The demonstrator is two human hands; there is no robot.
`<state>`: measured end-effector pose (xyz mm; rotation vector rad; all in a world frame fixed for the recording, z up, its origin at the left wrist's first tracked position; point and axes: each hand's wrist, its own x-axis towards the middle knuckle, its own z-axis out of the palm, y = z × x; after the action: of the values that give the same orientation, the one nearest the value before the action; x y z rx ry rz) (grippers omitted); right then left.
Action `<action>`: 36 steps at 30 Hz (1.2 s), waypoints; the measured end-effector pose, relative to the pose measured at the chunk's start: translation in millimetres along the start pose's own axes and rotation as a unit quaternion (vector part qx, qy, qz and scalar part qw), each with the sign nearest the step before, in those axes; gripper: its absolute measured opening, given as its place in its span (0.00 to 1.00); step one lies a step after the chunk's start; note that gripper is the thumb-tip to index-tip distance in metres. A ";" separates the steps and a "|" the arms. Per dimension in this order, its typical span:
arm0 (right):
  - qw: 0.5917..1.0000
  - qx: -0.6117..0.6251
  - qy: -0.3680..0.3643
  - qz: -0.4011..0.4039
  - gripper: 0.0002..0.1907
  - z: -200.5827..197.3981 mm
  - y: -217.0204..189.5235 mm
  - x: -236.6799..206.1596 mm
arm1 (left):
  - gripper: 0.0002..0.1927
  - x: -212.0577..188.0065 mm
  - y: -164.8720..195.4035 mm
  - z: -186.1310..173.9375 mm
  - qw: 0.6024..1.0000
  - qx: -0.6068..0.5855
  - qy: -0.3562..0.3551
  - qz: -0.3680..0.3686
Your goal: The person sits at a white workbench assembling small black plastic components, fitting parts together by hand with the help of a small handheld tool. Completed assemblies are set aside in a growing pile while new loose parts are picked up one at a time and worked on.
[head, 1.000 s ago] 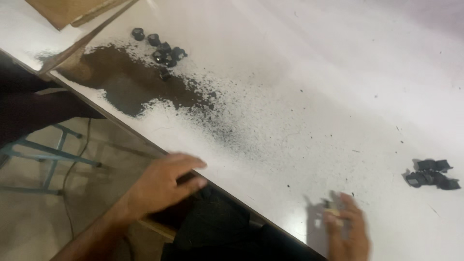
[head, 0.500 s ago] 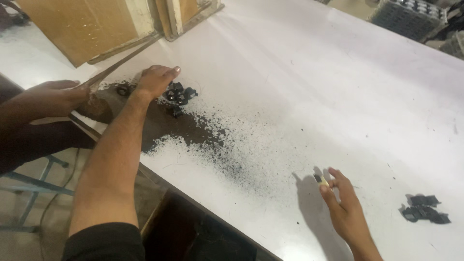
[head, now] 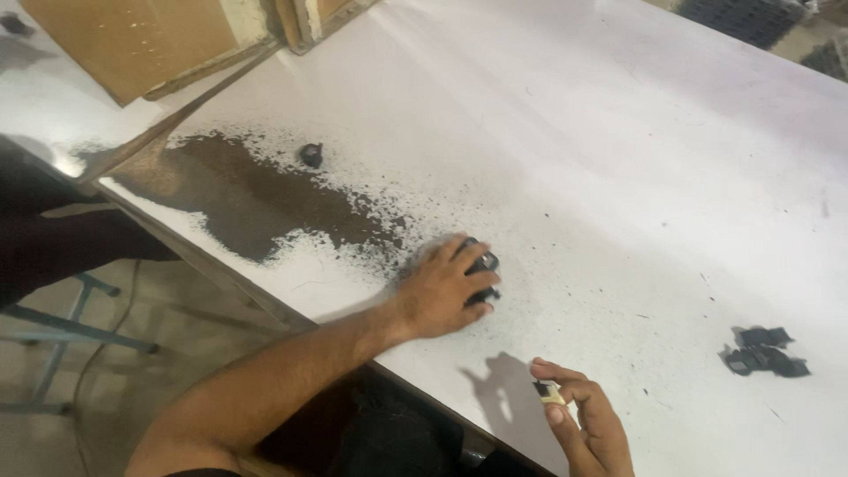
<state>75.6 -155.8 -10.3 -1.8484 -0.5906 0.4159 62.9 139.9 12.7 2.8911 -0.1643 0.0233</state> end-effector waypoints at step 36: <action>0.965 -0.022 0.260 -0.019 0.05 -59.7 27.9 -65.1 | 0.20 -22.9 154.3 20.5 0.975 -0.150 0.050 0.154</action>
<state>60.7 -247.1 -16.1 -1.8833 -0.2734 -0.1160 22.7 -11.3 29.5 2.5308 -0.5470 0.1828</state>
